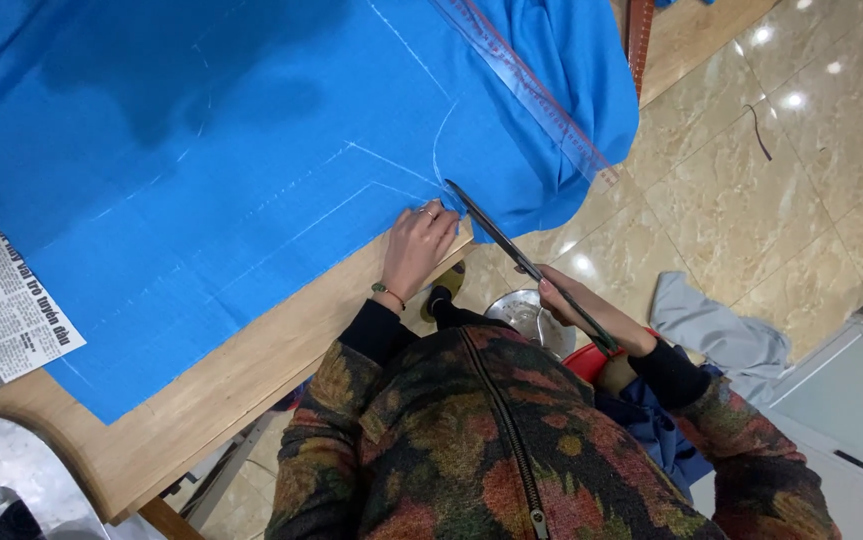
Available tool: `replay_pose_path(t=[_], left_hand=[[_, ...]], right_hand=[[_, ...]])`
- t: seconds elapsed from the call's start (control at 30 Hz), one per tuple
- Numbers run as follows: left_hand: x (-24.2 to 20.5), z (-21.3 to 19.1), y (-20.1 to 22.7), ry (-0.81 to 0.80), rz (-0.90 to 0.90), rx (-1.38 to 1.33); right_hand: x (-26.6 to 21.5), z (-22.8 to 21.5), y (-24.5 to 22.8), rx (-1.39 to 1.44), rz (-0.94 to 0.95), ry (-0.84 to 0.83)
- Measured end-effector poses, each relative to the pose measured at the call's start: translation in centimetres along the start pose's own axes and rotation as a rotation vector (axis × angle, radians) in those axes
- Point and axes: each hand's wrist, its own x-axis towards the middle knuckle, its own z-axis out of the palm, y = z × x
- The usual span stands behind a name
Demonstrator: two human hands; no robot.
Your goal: The person places a newspaper on a blue fabric, uses a ruler and chalk to trace a pattern, and then cuts the fabric along the marked lines using shears. The person removes the newspaper and continues cutting the fabric to complete the pattern.
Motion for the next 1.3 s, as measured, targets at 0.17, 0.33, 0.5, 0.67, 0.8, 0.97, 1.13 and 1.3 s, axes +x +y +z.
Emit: replay_pose_path(t=[0.17,0.33,0.5,0.67,0.8,0.97,1.13,1.3], left_hand=[[0.2,-0.4,0.3,-0.001,-0.025,-0.04],[0.1,-0.2,0.0,-0.015,-0.023,-0.052],[0.0,0.1,-0.1,-0.008,-0.027,-0.059],[0.1,-0.1,0.1,0.005,-0.035,-0.056],[0.0,0.1,-0.1,0.018,-0.031,-0.067],[0.2,-0.1,0.1,0.032,-0.033,-0.075],[0.2,-0.2,0.1,0.044,-0.036,-0.112],[0.6,-1.5,0.4,0.046,-0.061,-0.17]], right_hand=[[0.6,0.4,1.3,0.004,-0.013,0.013],[0.7,0.7,1.3,-0.068,-0.008,0.059],[0.6,0.5,1.2,-0.033,0.008,0.082],[0.6,0.8,1.0,-0.017,0.01,0.093],[0.9,1.2,1.6,-0.027,0.007,0.102],[1.3,2.2,1.3,-0.024,-0.013,0.133],[1.6,2.9,1.0,-0.026,-0.001,0.163],[1.9,4.1,1.7,0.074,-0.025,0.149]])
